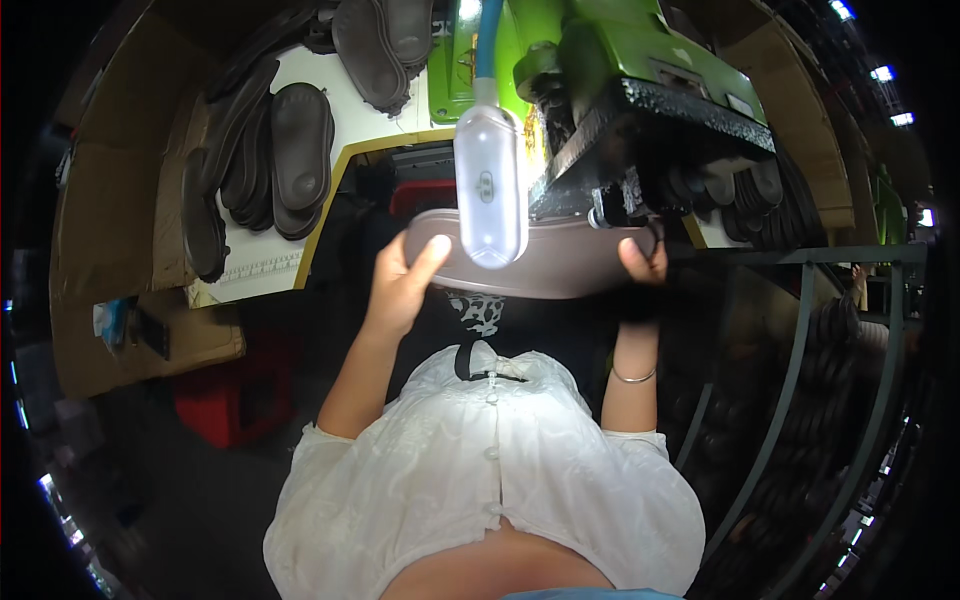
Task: The person repeatedly picks up brown shoe soles from a pile on a table and presses them against a rotating grinding wheel on a green machine. They handle the soles one at a time, turning them to smooth different edges, and place the finished soles back onto the table.
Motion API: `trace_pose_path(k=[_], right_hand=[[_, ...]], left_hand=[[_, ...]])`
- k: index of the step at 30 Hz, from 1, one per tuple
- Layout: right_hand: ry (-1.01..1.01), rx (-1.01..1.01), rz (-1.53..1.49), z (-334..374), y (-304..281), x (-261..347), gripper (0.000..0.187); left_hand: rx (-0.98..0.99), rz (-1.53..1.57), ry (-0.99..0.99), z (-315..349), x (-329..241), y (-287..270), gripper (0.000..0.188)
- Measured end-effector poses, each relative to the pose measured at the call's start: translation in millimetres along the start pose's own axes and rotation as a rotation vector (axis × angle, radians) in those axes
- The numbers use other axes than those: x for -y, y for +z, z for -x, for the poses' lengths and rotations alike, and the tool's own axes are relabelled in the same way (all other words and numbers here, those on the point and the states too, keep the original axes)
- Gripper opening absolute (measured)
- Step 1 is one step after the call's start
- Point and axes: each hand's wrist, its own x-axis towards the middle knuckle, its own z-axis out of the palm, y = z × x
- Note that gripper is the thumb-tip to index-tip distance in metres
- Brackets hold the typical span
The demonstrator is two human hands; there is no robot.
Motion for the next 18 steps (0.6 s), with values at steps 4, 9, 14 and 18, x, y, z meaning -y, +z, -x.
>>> trace_pose_path(k=[4,9,14,18], right_hand=[[0.056,0.062,-0.016,10.9,23.5,-26.1,0.028],[0.103,0.291,0.164,-4.5,51.6,-19.1,0.037],[-0.069,0.431,0.339,-22.6,58.4,-12.8,0.04],[0.102,0.469,0.464,-33.0,57.6,5.3,0.023]], left_hand=[[-0.15,0.002,0.016,3.5,-5.9,-32.1,0.026],[-0.227,0.022,-0.154,25.9,6.3,-66.9,0.025],[0.095,-0.267,-0.333,39.8,49.5,-63.9,0.027],[0.42,-0.617,-0.257,30.7,61.5,0.3,0.029]])
